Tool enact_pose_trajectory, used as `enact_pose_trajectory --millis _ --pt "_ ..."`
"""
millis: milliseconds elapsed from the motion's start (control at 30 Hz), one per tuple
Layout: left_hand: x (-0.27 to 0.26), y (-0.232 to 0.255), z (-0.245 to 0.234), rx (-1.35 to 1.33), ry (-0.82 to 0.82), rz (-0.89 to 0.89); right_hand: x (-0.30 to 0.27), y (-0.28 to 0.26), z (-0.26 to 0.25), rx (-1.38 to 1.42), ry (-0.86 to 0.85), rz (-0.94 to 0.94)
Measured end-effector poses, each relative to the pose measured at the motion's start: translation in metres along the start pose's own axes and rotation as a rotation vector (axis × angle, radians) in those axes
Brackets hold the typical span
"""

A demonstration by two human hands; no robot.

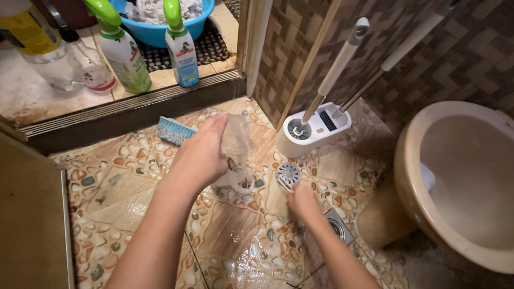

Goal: The person uses a small brush to scrub a floor drain cover and the drain opening in a bathroom. They hold a plastic bag in the other hand, occasionally moving it aside. The person repeatedly scrubs the drain area and the surrounding floor tiles.

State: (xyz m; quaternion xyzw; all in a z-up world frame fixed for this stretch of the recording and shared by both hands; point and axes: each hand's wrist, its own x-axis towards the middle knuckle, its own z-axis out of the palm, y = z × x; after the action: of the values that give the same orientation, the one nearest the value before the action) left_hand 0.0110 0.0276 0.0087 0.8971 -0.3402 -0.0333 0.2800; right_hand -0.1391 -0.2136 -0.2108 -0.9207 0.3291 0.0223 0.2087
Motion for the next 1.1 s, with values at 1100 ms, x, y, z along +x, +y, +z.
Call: enact_pose_trajectory --millis 1100 --pt "-0.001 0.01 -0.005 -0.02 -0.074 -0.05 0.023 0.022 -0.016 0.007 -0.115 0.037"
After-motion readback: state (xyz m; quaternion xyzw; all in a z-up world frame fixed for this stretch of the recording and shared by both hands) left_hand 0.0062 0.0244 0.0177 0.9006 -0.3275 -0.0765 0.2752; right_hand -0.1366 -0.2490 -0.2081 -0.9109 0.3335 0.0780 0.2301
